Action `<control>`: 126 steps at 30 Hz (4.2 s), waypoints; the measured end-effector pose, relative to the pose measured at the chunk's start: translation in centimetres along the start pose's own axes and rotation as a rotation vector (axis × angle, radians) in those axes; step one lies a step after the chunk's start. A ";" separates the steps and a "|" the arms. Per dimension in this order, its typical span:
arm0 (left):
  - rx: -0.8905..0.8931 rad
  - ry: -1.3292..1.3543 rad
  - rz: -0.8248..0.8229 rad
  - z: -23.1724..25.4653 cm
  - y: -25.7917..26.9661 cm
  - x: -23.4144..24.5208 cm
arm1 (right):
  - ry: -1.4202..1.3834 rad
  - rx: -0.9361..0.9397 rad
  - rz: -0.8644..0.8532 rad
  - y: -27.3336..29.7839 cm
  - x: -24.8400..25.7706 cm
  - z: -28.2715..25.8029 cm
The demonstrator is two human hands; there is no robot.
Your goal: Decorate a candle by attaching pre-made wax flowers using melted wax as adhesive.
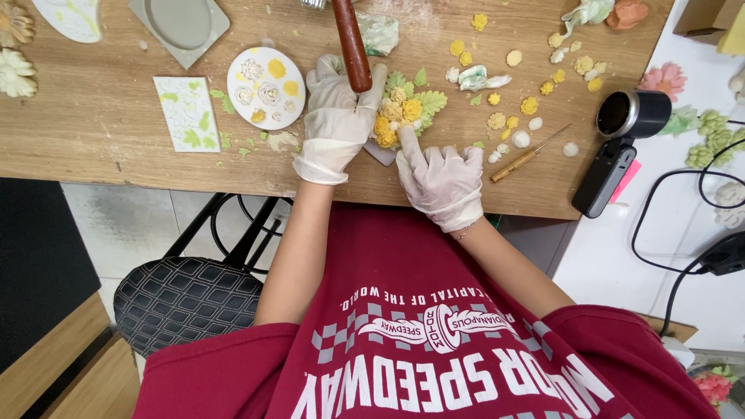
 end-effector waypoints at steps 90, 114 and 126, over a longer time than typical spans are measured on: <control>-0.237 -0.192 0.018 2.2 6.2 -0.5 | -1.368 -0.959 -0.090 4.7 -1.8 -1.1; -0.214 -0.183 -0.026 2.0 6.6 -0.8 | -1.103 -0.781 -0.066 3.1 -0.2 -2.0; -0.216 -0.169 -0.027 1.9 6.6 -0.9 | -0.867 -0.675 -0.036 2.3 0.9 -2.2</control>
Point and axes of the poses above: each hand's wrist, its own y-axis away from the middle knuckle, its own x-axis out of the back of the hand, z = x × y, the point moved 4 cm from there along -y, towards the middle knuckle, and after that the axes turned 13 degrees about -x, right-handed, at the moved point
